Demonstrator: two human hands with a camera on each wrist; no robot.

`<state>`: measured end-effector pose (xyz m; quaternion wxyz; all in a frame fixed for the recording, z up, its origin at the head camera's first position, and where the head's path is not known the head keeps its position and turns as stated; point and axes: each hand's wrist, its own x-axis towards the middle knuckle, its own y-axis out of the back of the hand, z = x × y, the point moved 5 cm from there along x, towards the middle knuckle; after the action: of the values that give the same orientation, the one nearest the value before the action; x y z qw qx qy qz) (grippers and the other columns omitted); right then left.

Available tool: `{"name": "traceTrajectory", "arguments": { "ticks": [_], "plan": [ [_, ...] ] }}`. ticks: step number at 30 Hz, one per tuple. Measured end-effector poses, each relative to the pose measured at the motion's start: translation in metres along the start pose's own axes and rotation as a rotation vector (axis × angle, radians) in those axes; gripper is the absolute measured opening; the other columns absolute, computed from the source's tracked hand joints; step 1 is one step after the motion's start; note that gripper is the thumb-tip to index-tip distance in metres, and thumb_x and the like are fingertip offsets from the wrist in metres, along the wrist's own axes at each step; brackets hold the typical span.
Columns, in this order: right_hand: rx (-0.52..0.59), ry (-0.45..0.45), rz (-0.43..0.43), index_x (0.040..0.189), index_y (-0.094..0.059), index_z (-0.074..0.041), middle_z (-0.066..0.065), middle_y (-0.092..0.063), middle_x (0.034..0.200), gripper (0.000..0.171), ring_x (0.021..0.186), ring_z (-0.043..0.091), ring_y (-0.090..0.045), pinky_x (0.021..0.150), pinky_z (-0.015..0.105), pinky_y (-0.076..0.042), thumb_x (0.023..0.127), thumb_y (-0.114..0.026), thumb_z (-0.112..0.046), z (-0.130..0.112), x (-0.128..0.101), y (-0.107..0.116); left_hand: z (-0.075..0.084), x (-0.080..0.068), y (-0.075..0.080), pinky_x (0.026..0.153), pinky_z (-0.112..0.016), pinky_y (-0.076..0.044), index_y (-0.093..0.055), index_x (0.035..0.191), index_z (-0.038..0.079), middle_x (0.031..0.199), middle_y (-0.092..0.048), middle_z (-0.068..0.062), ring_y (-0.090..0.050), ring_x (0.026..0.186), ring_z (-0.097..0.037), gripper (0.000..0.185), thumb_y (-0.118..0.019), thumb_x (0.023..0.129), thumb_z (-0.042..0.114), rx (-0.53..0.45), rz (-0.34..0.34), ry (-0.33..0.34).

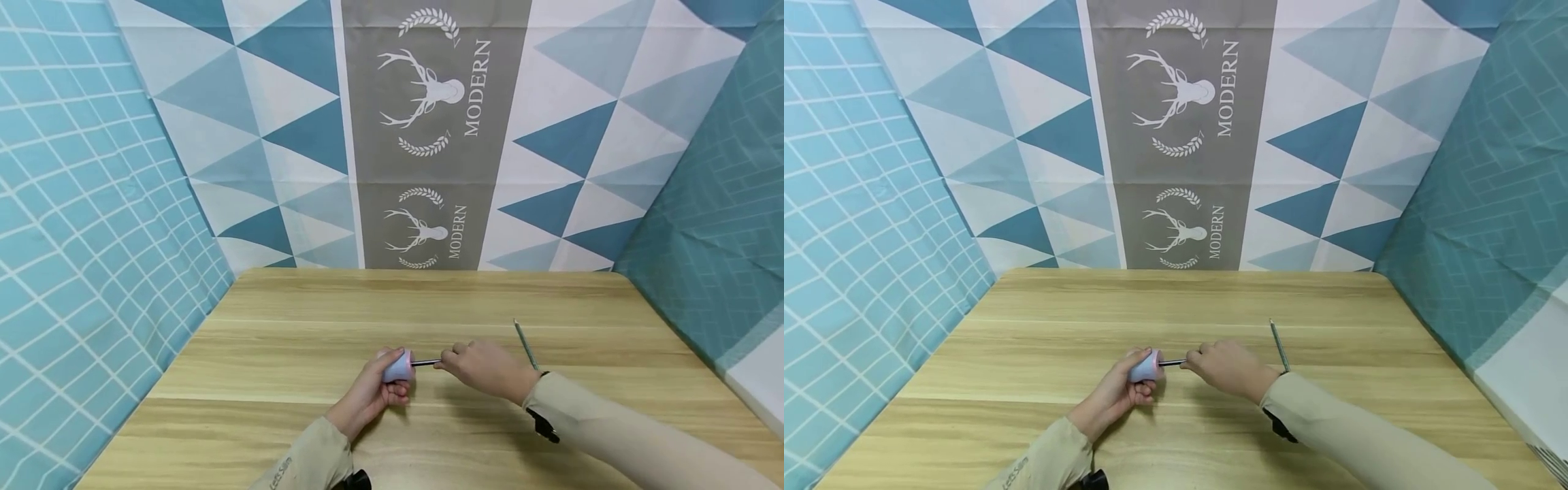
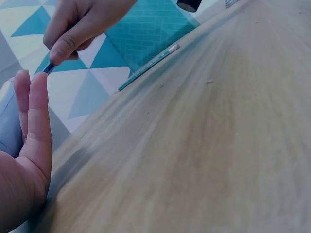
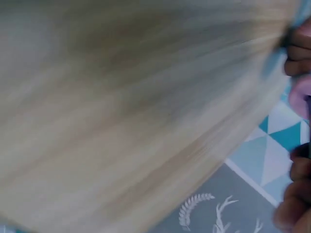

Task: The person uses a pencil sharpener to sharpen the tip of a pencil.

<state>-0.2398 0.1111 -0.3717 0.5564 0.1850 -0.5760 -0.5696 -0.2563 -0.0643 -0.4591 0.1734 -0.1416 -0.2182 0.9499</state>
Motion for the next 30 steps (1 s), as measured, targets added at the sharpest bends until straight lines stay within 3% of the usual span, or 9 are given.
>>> {"name": "traceTrajectory", "arguments": {
  "ticks": [6,10,13,15,17,20,25,27,30],
  "plan": [
    [0.698,-0.328,-0.260,0.063,-0.046,-0.017,-0.016,-0.031,0.054,0.041,0.046,-0.004,-0.023,0.042,0.014,-0.025,0.101,-0.060,-0.019,0.019,0.003,-0.014,0.000,0.000,0.000,0.048,-0.024,-0.057,-0.037,0.117,0.008,0.068,-0.062,-0.005,-0.060,0.047,-0.006,0.032,-0.054,0.101,0.029,0.006,0.004,-0.002],
    [1.210,-0.729,-0.568,0.063,-0.051,-0.012,-0.009,-0.031,0.050,0.043,0.042,0.003,-0.022,0.038,0.018,-0.018,0.102,-0.057,-0.030,0.027,-0.009,-0.032,0.001,0.001,0.000,0.047,-0.025,-0.058,-0.043,0.112,0.007,0.068,-0.064,-0.005,-0.060,0.046,-0.007,0.025,-0.055,0.100,0.026,0.040,-0.002,-0.011],
    [1.413,-0.988,-0.720,0.067,-0.054,-0.010,-0.005,-0.030,0.051,0.042,0.042,0.006,-0.020,0.037,0.019,-0.013,0.101,-0.057,-0.034,0.030,-0.021,-0.041,0.001,0.002,-0.001,0.048,-0.026,-0.058,-0.047,0.107,0.008,0.068,-0.065,-0.006,-0.060,0.046,-0.007,0.020,-0.056,0.099,0.024,0.063,-0.016,-0.017],
    [1.411,-1.013,-0.731,0.070,-0.057,-0.006,-0.005,-0.030,0.052,0.042,0.043,0.007,-0.021,0.038,0.019,-0.014,0.100,-0.057,-0.035,0.030,-0.024,-0.041,0.000,0.002,-0.002,0.048,-0.027,-0.058,-0.048,0.105,0.008,0.067,-0.064,-0.006,-0.060,0.046,-0.007,0.019,-0.056,0.099,0.024,0.069,-0.019,-0.017],
    [1.323,-0.931,-0.651,0.076,-0.061,-0.002,-0.004,-0.034,0.052,0.040,0.043,0.007,-0.024,0.037,0.019,-0.019,0.100,-0.059,-0.034,0.030,-0.022,-0.036,-0.001,0.003,-0.002,0.048,-0.027,-0.058,-0.048,0.105,0.008,0.066,-0.064,-0.006,-0.060,0.046,-0.007,0.018,-0.056,0.099,0.024,0.069,-0.019,-0.016],
    [1.009,-0.596,-0.445,0.086,-0.066,-0.003,-0.005,-0.047,0.056,0.025,0.046,0.003,-0.035,0.038,0.019,-0.029,0.098,-0.065,-0.025,0.026,-0.012,-0.017,-0.002,0.003,-0.002,0.047,-0.026,-0.058,-0.046,0.106,0.009,0.064,-0.062,-0.005,-0.059,0.045,-0.007,0.021,-0.054,0.099,0.027,0.059,-0.021,-0.009],
    [0.006,0.094,-0.078,0.093,-0.061,-0.010,-0.006,-0.058,0.073,0.018,0.055,0.004,-0.048,0.045,0.017,-0.042,0.105,-0.047,-0.010,0.004,-0.008,0.013,-0.001,0.004,-0.001,0.048,-0.026,-0.057,-0.041,0.110,0.011,0.062,-0.062,-0.004,-0.058,0.045,-0.005,0.026,-0.052,0.100,0.031,0.035,-0.034,0.009],
    [-0.308,0.238,0.029,0.095,-0.060,-0.011,-0.003,-0.058,0.073,0.034,0.054,0.008,-0.048,0.044,0.019,-0.042,0.109,-0.030,-0.007,-0.002,-0.012,0.014,-0.001,0.003,0.000,0.048,-0.025,-0.057,-0.041,0.111,0.011,0.062,-0.062,-0.003,-0.057,0.045,-0.005,0.026,-0.052,0.099,0.032,0.026,-0.037,0.015],
    [-0.486,0.317,0.091,0.097,-0.059,-0.012,-0.002,-0.055,0.070,0.051,0.051,0.011,-0.044,0.042,0.020,-0.038,0.109,-0.010,-0.003,-0.006,-0.014,0.009,0.000,0.003,0.000,0.048,-0.025,-0.056,-0.040,0.111,0.012,0.062,-0.061,-0.003,-0.057,0.044,-0.005,0.024,-0.050,0.100,0.031,0.018,-0.031,0.018]
  ]
}}
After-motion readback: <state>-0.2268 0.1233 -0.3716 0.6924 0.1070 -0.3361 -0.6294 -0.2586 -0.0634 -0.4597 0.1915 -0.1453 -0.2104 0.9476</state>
